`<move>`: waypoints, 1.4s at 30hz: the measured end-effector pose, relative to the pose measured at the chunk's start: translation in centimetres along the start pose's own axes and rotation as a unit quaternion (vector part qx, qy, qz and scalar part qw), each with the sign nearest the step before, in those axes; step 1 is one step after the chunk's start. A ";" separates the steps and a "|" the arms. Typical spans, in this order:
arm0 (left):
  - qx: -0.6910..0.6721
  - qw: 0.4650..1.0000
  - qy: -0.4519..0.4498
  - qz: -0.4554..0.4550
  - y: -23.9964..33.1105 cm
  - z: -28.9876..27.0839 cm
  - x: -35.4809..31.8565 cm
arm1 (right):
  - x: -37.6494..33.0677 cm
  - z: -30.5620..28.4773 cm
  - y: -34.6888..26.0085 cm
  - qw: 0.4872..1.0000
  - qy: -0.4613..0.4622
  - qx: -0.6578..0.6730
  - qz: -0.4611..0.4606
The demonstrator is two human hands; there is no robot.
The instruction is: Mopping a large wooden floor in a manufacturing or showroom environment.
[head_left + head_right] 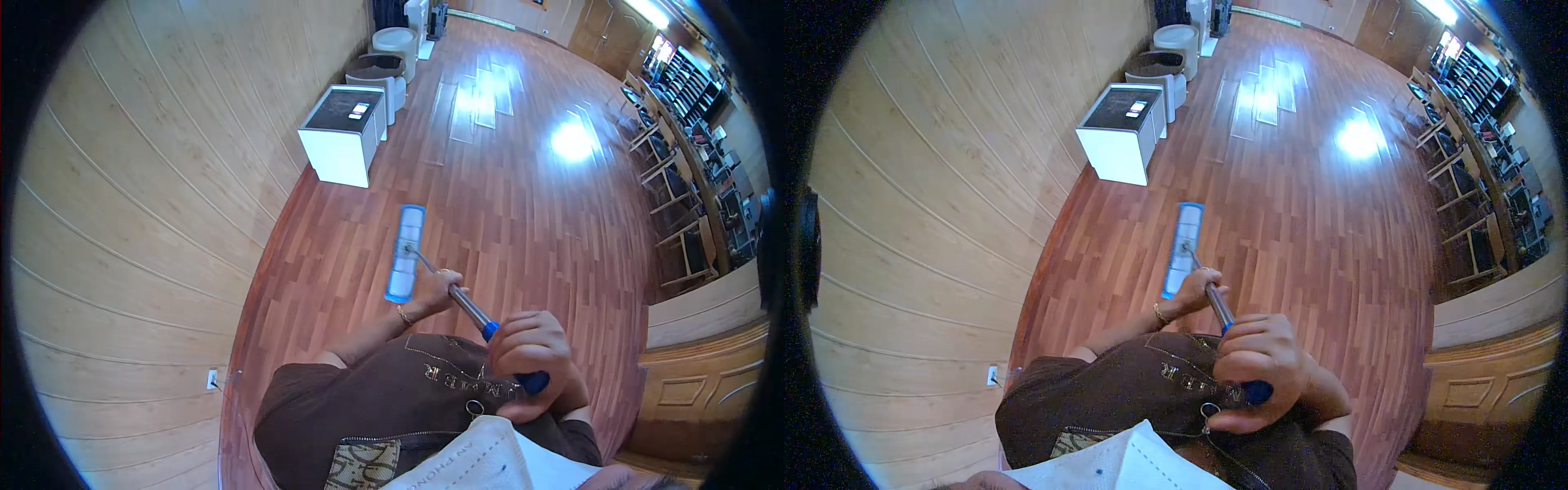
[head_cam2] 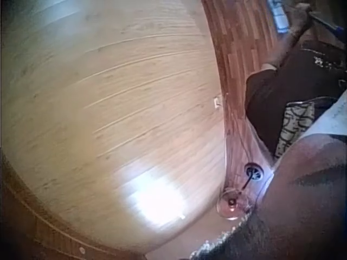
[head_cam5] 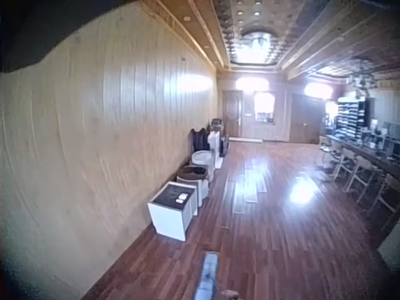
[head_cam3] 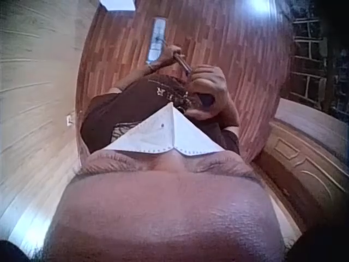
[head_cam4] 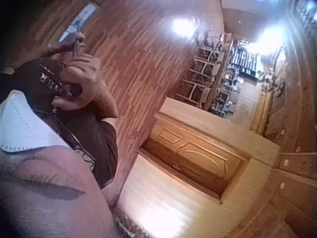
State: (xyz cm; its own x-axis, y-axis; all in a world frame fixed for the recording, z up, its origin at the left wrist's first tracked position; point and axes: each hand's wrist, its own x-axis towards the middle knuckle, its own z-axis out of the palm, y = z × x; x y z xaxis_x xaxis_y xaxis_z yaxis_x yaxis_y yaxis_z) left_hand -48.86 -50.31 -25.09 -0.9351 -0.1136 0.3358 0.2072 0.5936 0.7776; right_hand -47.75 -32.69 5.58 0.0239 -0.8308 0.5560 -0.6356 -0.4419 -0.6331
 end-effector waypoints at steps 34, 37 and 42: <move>-0.117 0.938 0.209 0.250 22.7 -15.5 -0.6 | -13.6 9.4 26.0 0.957 -0.019 -0.063 0.282; -0.176 0.943 0.147 0.240 23.4 -11.1 1.4 | -18.5 5.1 24.9 0.950 0.031 -0.082 0.301; -0.196 0.950 0.137 0.200 23.9 -5.8 3.4 | -24.4 2.2 26.0 0.926 0.058 -0.127 0.352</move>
State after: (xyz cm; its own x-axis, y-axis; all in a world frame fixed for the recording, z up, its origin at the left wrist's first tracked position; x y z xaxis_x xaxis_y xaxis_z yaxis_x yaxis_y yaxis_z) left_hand -45.38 -41.13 -2.33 -0.6605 -0.1764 0.7298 0.6712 0.2969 0.6792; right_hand -63.14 -24.61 -25.64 -0.5384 -0.8345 0.1172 -0.6238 0.3011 -0.7212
